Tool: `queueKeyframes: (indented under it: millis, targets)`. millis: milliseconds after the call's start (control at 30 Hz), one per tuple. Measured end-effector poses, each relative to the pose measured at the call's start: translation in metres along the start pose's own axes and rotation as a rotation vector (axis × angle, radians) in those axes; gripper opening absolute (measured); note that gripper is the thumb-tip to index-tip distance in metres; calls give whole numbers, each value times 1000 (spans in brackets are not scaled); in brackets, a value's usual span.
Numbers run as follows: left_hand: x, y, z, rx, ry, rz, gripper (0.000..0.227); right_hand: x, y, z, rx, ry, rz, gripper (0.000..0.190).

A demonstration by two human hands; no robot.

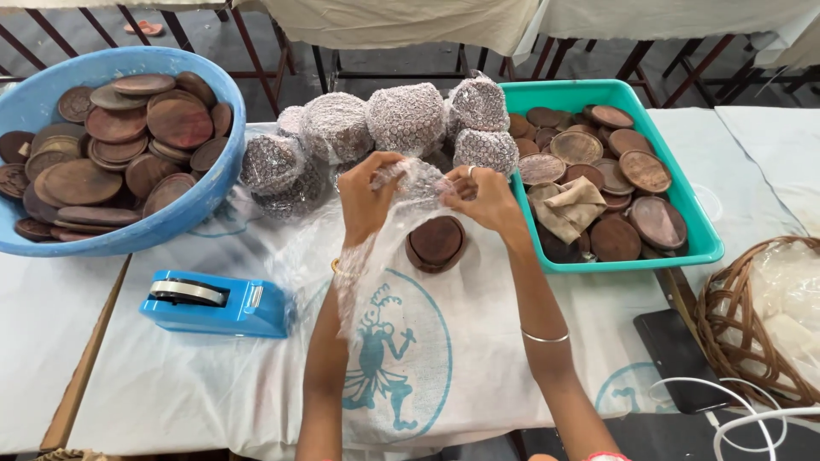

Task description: The person wipes a round wooden coaster with a cloth, then wraps it in bubble wrap. They repeat this process for several coasters, stacking the wrapped items on the table.

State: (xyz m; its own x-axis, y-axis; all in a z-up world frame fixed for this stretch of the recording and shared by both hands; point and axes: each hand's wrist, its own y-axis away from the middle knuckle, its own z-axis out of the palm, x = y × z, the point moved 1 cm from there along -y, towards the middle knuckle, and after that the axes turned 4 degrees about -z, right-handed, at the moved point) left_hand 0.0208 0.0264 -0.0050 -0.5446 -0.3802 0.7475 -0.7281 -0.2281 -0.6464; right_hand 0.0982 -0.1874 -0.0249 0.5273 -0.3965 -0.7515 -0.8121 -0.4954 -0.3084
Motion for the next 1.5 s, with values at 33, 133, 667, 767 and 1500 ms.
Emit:
queueKeyframes:
  millis: [33,133,667,767,1500]
  targets:
    - [0,-1,-1,19,-35,-62,24,-1,1,-4,-6,-22,36,33]
    - [2,-2,-4,44,-104,-118,12,0,3,-12,-23,-47,79,27]
    - [-3,3,-7,150,-330,116,20,74,-19,1,129,-898,200,11]
    - [8,-1,-8,107,-285,85,22,48,-17,-4,118,-1211,235,12]
    - [-26,-1,-35,319,-504,141,27,10,17,-52,-339,-149,26,35]
